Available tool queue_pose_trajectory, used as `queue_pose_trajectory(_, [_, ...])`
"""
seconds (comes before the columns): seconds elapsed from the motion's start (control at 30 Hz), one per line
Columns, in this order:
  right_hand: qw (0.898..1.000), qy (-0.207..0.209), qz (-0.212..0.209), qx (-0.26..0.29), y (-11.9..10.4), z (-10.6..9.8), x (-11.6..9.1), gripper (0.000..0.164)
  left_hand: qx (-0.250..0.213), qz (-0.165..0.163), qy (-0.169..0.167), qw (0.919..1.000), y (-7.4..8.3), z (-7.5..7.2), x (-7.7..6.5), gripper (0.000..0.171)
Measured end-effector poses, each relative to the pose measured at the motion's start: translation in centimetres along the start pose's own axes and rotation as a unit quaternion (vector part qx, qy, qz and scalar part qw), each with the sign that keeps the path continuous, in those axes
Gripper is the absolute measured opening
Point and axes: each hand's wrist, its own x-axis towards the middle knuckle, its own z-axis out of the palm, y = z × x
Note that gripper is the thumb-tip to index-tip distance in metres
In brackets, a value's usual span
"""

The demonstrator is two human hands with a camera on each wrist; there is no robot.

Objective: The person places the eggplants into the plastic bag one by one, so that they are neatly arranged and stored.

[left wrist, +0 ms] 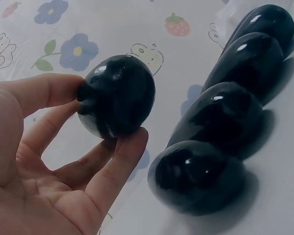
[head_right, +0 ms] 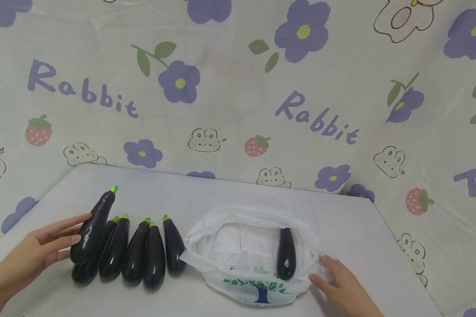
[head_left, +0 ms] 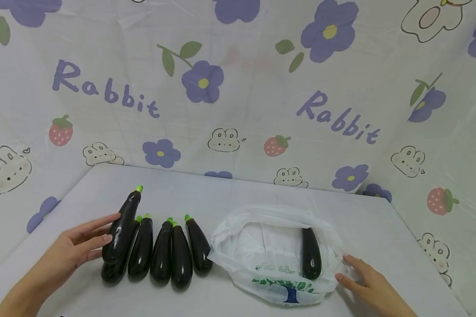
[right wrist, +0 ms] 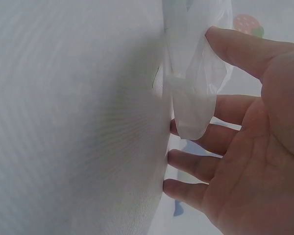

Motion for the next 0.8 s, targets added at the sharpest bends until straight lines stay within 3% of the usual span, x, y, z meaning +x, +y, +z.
queue_pose_trajectory(0.5, [1.0, 0.006, -0.002, -0.002, -0.2, 0.0, -0.1, 0.092, 0.0, -0.027, -0.017, 0.9995, -0.4, 1.2, 0.5, 0.049])
queue_pose_trajectory(0.8, [1.0, 0.019, -0.013, 0.007, -0.1, 0.0, -0.3, 0.091, 0.014, -0.011, -0.02, 0.9996, 0.7, 2.5, 0.6, 0.049])
